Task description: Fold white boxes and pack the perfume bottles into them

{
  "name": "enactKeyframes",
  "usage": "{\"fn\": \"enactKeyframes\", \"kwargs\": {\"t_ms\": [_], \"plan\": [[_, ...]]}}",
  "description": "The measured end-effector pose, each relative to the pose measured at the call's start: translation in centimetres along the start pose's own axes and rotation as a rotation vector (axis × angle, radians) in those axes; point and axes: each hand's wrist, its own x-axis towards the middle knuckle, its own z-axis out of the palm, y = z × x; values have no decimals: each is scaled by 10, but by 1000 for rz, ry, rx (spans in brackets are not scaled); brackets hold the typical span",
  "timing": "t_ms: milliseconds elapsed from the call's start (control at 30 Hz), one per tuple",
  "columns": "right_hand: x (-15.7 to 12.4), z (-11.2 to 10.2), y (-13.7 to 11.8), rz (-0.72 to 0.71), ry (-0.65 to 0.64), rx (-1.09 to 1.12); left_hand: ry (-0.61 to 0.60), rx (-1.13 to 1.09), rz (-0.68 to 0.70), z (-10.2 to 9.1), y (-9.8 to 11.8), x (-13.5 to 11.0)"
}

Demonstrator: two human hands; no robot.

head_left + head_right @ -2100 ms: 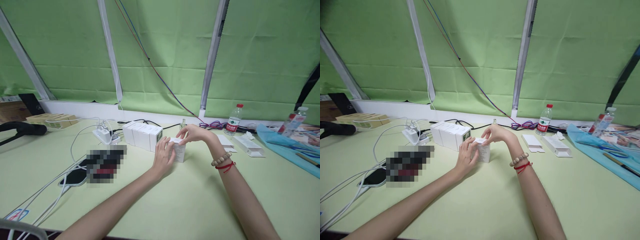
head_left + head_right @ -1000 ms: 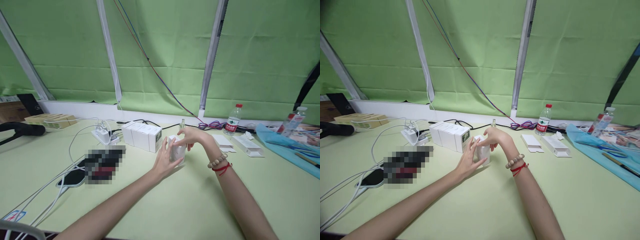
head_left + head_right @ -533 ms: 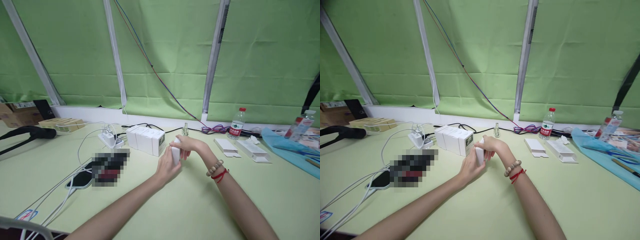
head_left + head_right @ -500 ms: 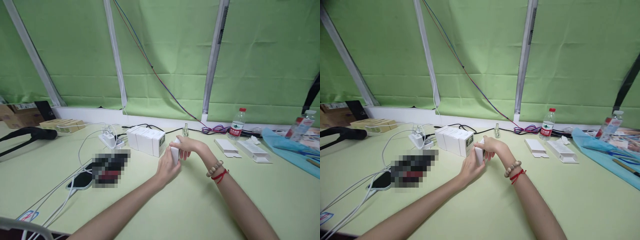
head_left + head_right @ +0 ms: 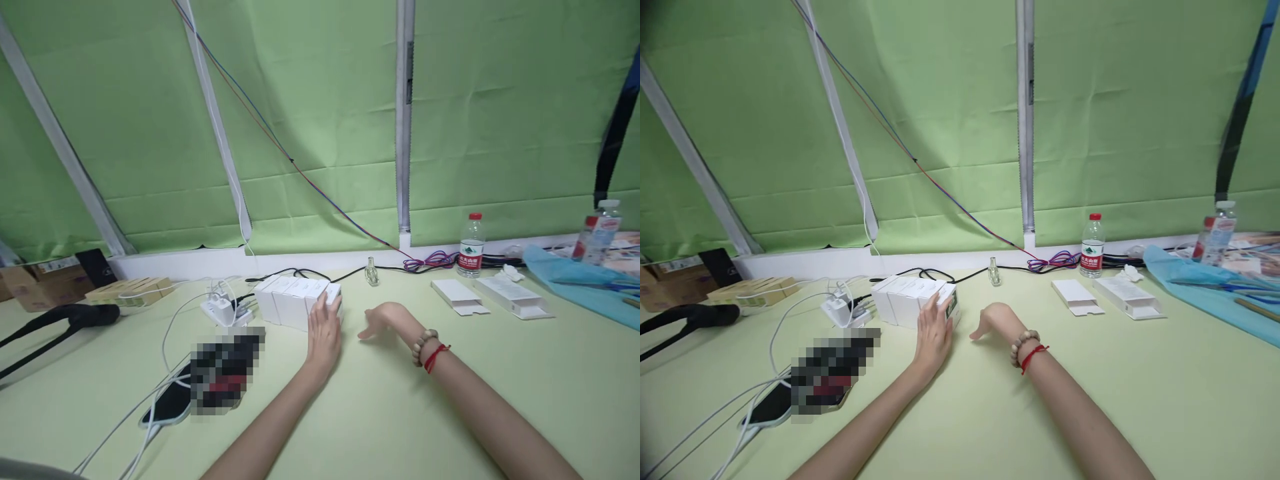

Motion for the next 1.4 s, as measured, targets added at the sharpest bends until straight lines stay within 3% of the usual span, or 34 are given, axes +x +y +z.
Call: {"fn": "enactKeyframes", "kwargs": {"t_ms": [167,333,400,533,567,733,800,967,1100,1200,1300,1400], "plan": [[25,36,5,108,85,-31,24,182,72,4,-5,4],[44,54,13,50,255,-13,107,152,259,-5,6,7],[47,55,16,20,273,-1,12,-13,285,-10,18,5],[51,55,19,10,301,16,-417,-332,185,-14,40,2],[52,55,20,2,325,36,-475,-364,167,-13,42,1],[65,51,41,-213,544,141,-534,-325,81,-4,36,1],[72,45,58,-232,606,160,-580,-280,48,-1,33,1],[86,27,110,-62,859,211,-732,-243,23,0,30,0],[84,15,155,135,1101,181,-757,-213,40,0,29,0],[71,9,187,191,1245,24,-746,-211,64,0,29,-1],[57,6,213,334,1197,-69,-721,-216,78,0,31,-3],[51,9,228,587,1012,-47,-708,-219,66,1,33,-6]]}}
